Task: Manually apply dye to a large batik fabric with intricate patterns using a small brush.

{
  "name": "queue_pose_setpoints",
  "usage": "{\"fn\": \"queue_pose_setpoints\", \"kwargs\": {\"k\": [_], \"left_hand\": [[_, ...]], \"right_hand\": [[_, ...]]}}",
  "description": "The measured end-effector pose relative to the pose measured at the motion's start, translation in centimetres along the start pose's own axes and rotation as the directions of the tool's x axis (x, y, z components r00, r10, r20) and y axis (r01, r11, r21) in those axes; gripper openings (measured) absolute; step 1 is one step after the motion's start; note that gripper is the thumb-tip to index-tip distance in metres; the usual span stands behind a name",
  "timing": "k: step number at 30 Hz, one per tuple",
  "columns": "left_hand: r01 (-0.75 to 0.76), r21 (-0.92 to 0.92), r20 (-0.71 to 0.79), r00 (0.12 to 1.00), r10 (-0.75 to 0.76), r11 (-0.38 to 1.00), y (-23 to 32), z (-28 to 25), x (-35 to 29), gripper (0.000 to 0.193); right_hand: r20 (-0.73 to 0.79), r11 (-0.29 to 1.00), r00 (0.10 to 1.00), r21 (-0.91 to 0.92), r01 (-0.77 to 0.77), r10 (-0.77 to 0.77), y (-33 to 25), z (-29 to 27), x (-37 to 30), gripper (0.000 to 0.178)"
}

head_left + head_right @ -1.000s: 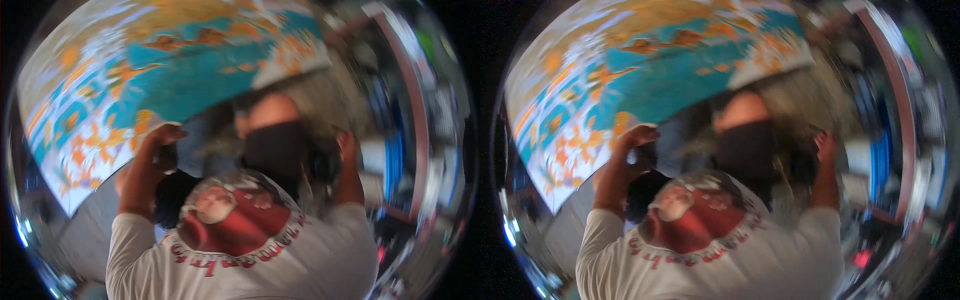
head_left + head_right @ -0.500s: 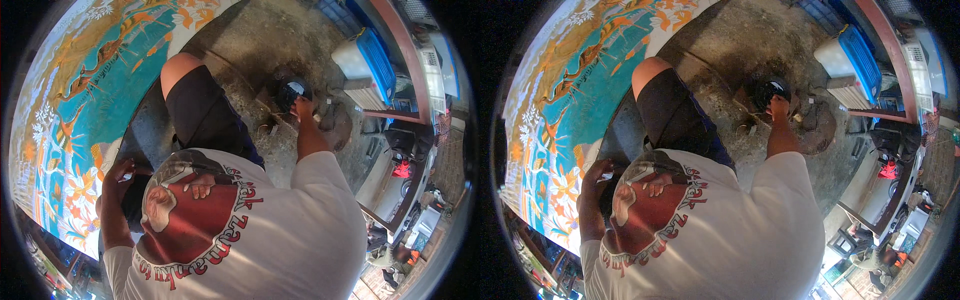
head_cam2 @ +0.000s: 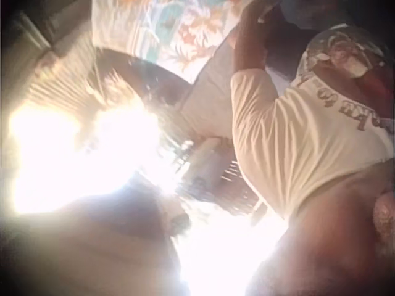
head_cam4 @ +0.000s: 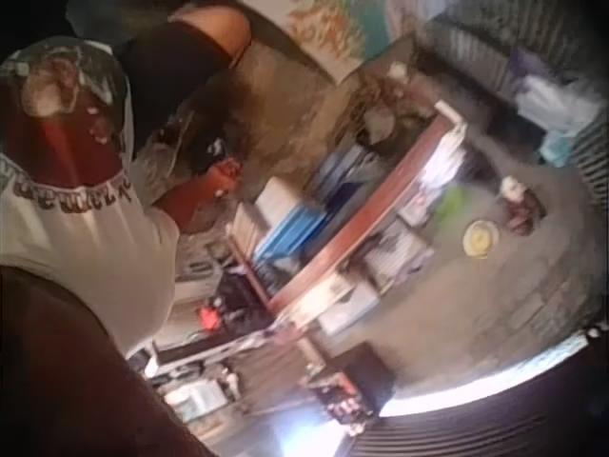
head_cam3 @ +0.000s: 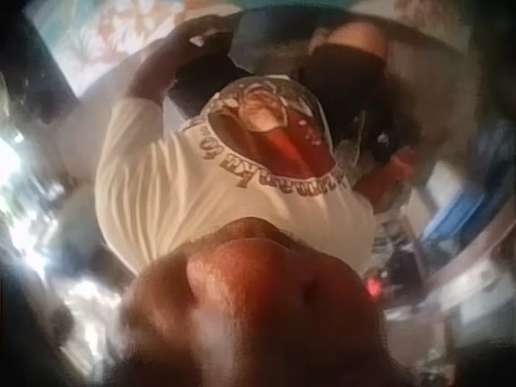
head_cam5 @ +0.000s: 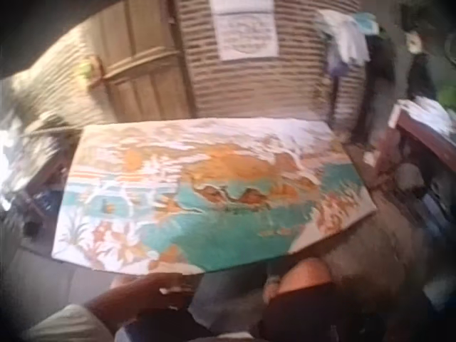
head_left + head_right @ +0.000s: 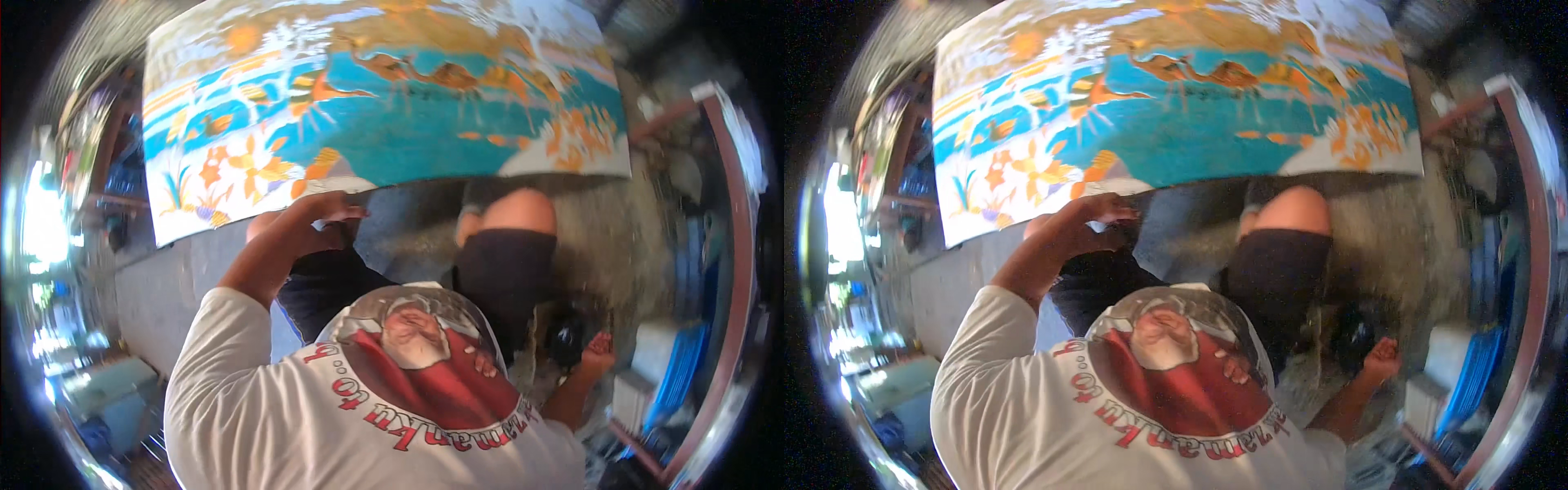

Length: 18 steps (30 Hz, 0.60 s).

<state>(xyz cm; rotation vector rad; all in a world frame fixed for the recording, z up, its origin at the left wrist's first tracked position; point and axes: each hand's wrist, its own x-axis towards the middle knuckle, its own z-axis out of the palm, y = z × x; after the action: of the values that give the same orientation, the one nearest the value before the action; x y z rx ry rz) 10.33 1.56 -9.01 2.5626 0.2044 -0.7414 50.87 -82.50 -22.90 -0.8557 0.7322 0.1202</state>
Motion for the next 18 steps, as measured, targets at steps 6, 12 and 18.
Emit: {"fn": "queue_pose_setpoints", "kwargs": {"k": [6,12,18], "left_hand": [[0.078,-0.376,0.008,0.997,-0.082,0.923,6.3,-6.7,2.7,0.070],[-0.011,-0.572,-0.276,0.944,-0.179,0.820,3.1,-5.5,6.0,0.091],[0.176,-0.341,-0.303,0.909,-0.286,0.923,2.6,-4.5,5.7,0.109]], "right_hand": [[0.460,0.970,0.868,0.225,0.092,-0.189,-5.7,25.5,-11.8,0.034],[0.914,0.992,0.400,-0.019,-0.127,0.069,7.1,51.6,-25.4,0.026],[0.905,0.954,0.306,-0.293,-0.061,0.297,27.9,65.5,-33.4,0.026]]}}
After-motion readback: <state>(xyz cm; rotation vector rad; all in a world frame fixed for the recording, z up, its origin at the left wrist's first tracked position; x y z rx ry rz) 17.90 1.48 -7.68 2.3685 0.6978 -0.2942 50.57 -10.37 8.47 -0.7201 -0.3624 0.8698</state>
